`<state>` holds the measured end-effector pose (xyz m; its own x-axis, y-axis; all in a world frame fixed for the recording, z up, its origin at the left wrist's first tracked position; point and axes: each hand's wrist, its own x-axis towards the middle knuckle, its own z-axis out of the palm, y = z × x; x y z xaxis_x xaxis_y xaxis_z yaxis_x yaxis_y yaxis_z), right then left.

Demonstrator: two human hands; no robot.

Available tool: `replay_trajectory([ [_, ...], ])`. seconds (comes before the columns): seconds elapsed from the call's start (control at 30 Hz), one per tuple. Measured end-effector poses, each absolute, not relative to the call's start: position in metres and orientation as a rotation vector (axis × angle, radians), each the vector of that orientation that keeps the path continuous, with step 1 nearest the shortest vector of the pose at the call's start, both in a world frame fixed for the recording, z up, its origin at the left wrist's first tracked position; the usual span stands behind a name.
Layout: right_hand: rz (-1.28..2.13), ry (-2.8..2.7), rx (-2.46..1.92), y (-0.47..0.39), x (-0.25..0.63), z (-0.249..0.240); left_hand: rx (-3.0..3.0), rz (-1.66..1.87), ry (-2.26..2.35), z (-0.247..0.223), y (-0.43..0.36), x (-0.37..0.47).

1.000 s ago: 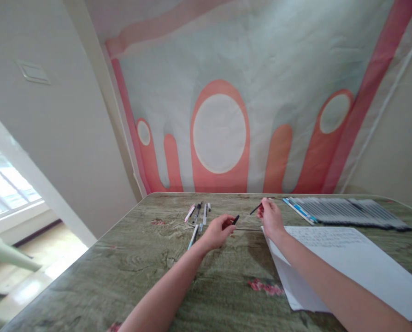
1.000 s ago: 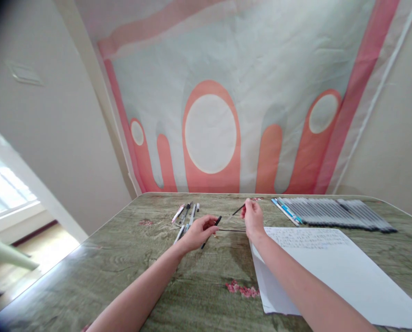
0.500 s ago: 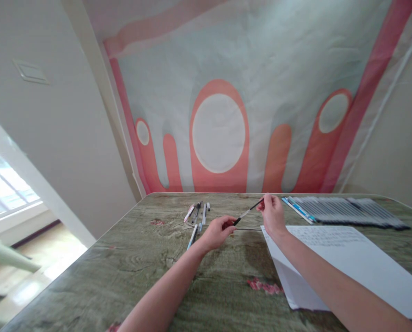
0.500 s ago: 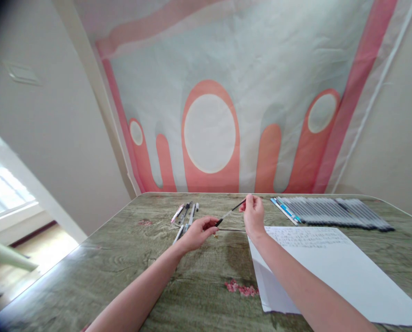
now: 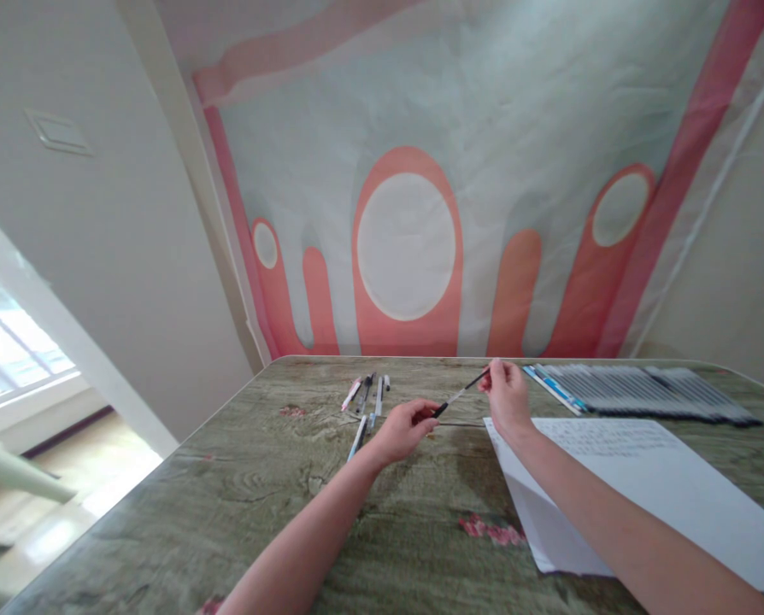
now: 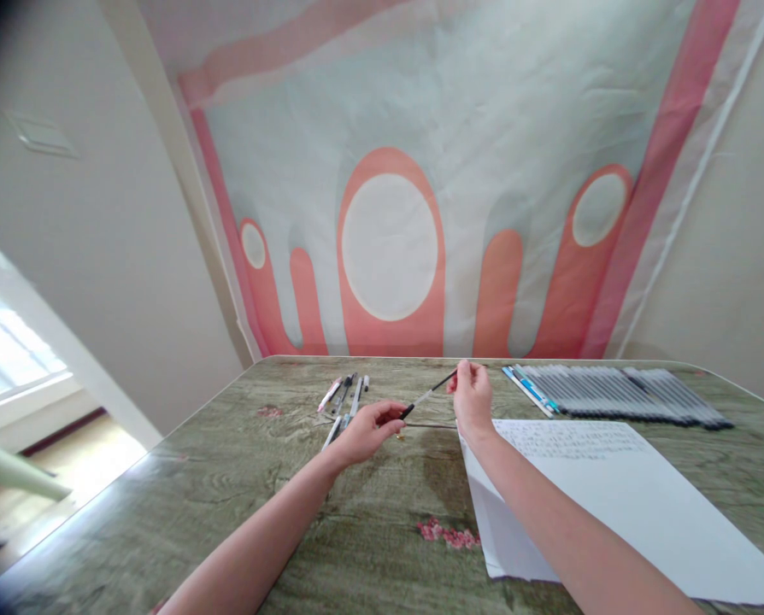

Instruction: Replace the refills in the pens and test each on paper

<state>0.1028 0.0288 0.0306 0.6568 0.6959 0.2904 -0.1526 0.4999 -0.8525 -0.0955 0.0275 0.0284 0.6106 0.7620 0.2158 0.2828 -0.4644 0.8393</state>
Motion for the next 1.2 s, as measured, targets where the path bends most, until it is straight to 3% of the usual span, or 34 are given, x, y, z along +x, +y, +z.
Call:
replay_trajectory([
  [0.27,0.438,-0.978,-0.994,0.011,0.092,0.043,2.027,0.772,0.862,0.032,0.026,-0.094],
  [0.5,0.687,-1.637,-1.128,0.002,0.075,0.034,1.829,0.944,0.841,0.035,0.034,-0.097],
  [0.8,0.157,-2.322,-1.388,-0.001,0.063,0.002,1.694,1.081,0.958,0.023,0.050,-0.102],
  [1.03,0.078,-2.297,-1.400,0.000,0.059,-0.003,1.711,1.055,0.972,0.020,0.050,-0.101],
  [1.2,0.484,-1.730,-1.279,0.015,0.075,-0.005,1.780,1.050,0.965,0.015,0.046,-0.099],
])
